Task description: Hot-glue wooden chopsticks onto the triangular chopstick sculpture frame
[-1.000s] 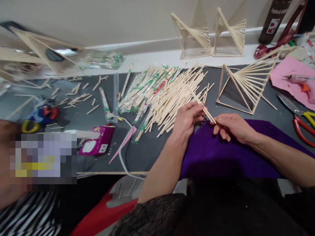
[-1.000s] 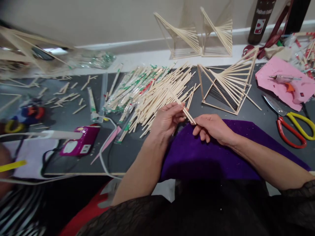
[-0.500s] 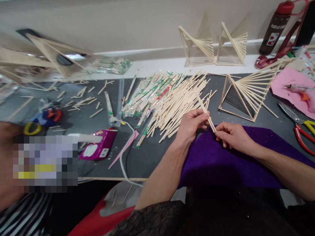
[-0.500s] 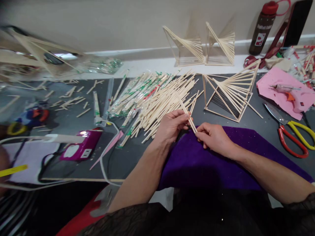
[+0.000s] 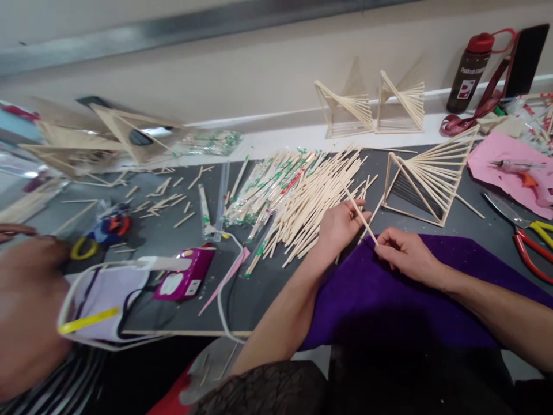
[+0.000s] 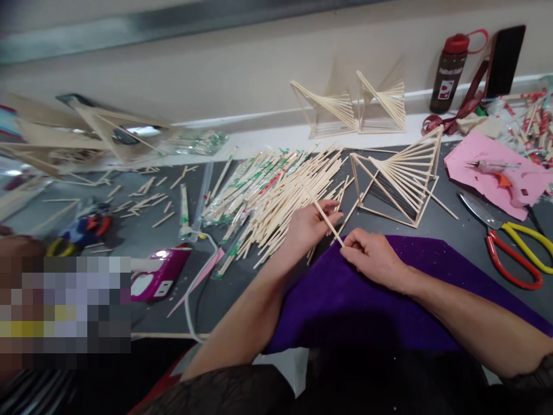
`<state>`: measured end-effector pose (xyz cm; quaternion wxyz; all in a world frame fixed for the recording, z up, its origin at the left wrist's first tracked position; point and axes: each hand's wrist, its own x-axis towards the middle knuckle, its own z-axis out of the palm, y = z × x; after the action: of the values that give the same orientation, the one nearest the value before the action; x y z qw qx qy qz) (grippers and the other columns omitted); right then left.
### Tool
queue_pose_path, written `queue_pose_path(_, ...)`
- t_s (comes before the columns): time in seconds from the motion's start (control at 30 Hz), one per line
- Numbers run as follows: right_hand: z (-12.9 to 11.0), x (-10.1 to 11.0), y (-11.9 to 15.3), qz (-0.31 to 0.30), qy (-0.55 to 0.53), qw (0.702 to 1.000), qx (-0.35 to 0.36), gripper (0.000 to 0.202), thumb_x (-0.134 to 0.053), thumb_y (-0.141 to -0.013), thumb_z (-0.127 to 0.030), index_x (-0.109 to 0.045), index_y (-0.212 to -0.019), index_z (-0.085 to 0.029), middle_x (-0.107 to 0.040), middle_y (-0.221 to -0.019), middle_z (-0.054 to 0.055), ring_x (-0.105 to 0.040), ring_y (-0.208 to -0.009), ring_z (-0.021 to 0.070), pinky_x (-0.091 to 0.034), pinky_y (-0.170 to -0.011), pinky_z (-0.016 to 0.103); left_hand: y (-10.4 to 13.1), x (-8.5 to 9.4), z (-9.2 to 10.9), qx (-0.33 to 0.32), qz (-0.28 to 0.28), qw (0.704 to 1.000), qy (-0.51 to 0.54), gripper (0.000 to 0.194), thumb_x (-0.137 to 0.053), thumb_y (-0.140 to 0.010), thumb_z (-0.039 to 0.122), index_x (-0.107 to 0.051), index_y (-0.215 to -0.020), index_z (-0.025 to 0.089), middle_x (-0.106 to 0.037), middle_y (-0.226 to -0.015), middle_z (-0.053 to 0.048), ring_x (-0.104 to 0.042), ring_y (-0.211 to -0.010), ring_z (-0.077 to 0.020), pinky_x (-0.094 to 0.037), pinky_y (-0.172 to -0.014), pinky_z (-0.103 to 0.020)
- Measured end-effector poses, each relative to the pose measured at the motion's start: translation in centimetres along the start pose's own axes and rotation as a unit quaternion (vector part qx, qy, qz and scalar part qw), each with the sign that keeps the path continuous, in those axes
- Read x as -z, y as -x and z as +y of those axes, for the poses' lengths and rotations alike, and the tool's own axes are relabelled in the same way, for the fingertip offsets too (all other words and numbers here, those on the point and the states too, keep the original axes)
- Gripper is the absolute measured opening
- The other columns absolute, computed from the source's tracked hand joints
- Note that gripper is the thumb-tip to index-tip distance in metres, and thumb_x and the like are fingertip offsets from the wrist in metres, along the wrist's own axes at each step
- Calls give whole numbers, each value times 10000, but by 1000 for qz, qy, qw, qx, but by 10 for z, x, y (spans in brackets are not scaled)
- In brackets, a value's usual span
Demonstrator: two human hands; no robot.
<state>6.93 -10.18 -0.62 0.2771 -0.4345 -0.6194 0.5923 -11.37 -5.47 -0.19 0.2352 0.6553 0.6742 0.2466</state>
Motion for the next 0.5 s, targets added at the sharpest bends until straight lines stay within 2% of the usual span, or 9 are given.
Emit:
queue_pose_path(0.07, 0, 0, -1, -7, -6, 1000, -3, 131, -531, -811, -304, -526, -746, -190, -513, -614, -53, -463, -508, 76, -353, -512, 206, -23, 4, 1, -39, 37, 989, -137, 337, -530, -877, 321, -698, -1138, 189, -729, -1059, -96, -667, -972, -245, -481, -831, -343)
queue_pose_path(0.13, -1, 1, -2, -14, 3, 1000, -6, 129, -530, -809, -301, -531, -744, -189, -515, -615, -49, -470, -521, 83, -347, -521, 212, -48, 6, 0, -58, 62, 970, -229, 350, -442, -924, 289, -682, -1156, 181, -689, -1172, -116, -628, -1091, -257, -463, -885, -348)
queue_pose_path(0.23, -4, 2, -3, -22, 16, 1000, -13, 105, -532, -806, -270, -536, -740, -188, -518, -612, -47, -486, -545, 90, -339, -538, 213, -76, 4, -3, -19, 37, 944, -327, 332, -429, -917, 272, -703, -1056, 145, -671, -1141, -163, -633, -1044, -289, -472, -821, -360)
queue_pose_path(0.37, -6, 2, -4, -34, 16, 999, -18, 87, -535, -808, -242, -533, -737, -190, -506, -593, -53, -493, -551, 94, -342, -550, 212, -83, 1, -9, 0, 6, 934, -358, 324, -452, -907, 324, -705, -1017, 154, -672, -1099, -166, -650, -956, -285, -465, -754, -344)
queue_pose_path(0.5, -3, 2, -4, -40, 13, 999, 1, 89, -544, -816, -246, -540, -747, -189, -530, -603, -48, -501, -561, 96, -357, -563, 210, -80, 5, -9, -5, -15, 921, -389, 330, -424, -889, 247, -709, -1007, 129, -700, -1025, -186, -659, -941, -305, -461, -759, -359)
